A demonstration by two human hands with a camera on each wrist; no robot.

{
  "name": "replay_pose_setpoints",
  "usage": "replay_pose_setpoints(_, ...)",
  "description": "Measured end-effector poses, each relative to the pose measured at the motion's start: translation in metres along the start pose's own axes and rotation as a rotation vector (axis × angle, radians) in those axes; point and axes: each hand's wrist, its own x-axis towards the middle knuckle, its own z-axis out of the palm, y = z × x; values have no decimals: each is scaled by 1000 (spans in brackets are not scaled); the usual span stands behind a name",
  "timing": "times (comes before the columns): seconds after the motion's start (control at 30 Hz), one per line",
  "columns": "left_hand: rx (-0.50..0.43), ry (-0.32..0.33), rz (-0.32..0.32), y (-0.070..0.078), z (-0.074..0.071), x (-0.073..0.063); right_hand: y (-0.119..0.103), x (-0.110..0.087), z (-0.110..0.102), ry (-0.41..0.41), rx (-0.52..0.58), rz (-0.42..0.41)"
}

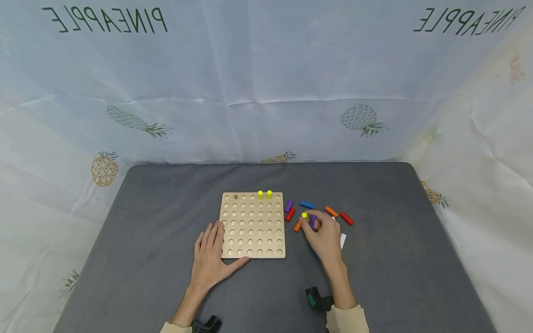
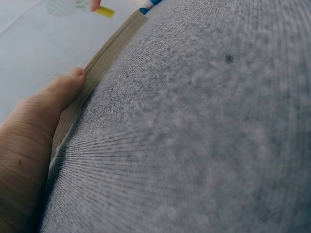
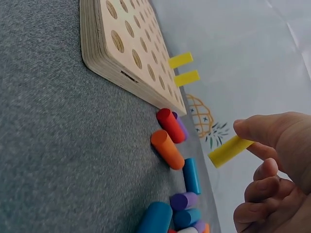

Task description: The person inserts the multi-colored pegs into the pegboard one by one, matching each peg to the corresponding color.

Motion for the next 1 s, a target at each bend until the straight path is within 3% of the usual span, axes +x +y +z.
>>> replay_pose_setpoints(0.53,7,9,10,-1,0,0,-2,20,14,40,83,-146)
replay_pose_setpoints(0.77,3,18,14,0,0,0,-7,29,19,-24,130,-90)
replay_pose_setpoints(1.0,8,12,10,0,-1,0,-10,37,26,-46,135,-111)
